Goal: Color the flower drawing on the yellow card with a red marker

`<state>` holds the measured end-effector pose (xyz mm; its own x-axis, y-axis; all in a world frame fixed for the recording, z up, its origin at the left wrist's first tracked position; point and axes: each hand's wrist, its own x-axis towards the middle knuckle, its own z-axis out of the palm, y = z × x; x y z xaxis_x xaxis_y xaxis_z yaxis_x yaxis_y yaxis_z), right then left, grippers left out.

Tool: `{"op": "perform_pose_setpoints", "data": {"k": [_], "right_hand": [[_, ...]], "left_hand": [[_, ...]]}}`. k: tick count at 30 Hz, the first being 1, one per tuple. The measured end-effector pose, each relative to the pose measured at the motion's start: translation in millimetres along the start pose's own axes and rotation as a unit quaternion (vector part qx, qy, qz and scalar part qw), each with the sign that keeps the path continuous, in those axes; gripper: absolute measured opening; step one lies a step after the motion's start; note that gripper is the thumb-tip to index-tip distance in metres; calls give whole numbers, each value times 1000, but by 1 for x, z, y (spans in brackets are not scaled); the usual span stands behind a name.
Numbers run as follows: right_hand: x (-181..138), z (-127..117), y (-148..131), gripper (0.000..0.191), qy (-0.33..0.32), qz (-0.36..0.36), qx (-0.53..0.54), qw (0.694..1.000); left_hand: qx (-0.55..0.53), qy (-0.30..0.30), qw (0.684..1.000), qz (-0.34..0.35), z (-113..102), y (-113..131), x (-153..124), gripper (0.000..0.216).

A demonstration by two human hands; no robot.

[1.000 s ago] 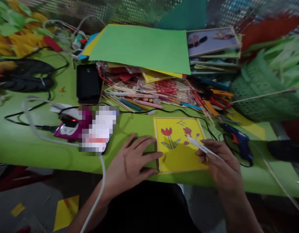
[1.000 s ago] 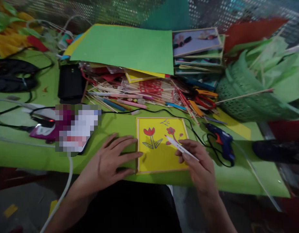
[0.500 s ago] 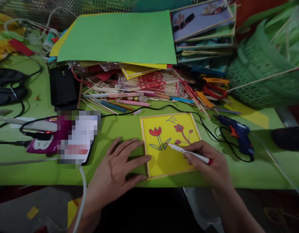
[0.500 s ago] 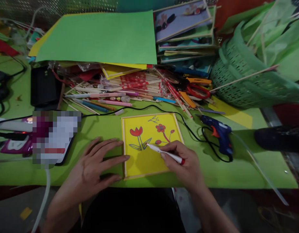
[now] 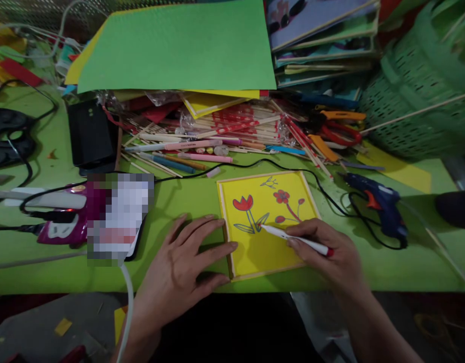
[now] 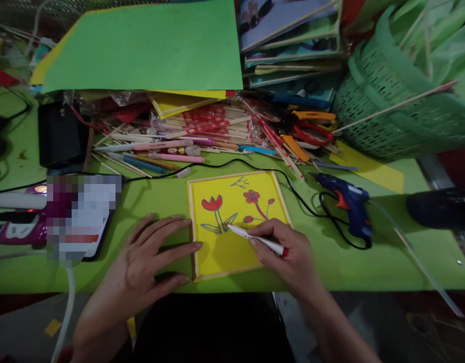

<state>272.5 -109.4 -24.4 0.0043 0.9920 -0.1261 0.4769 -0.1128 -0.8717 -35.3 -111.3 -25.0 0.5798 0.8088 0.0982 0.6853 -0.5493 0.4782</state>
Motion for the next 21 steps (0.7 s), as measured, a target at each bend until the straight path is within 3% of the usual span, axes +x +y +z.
{"op": "perform_pose_setpoints", "data": {"k": [9,21], "right_hand": [[0,-4,5,5,-32,-19,-15,999],[2,-2,3,4,-11,-15,-27,999]], "left_hand": [[3,-10,1000,1,0,-1,-1,47],[32,-7,999,28,3,-6,-1,52]]}}
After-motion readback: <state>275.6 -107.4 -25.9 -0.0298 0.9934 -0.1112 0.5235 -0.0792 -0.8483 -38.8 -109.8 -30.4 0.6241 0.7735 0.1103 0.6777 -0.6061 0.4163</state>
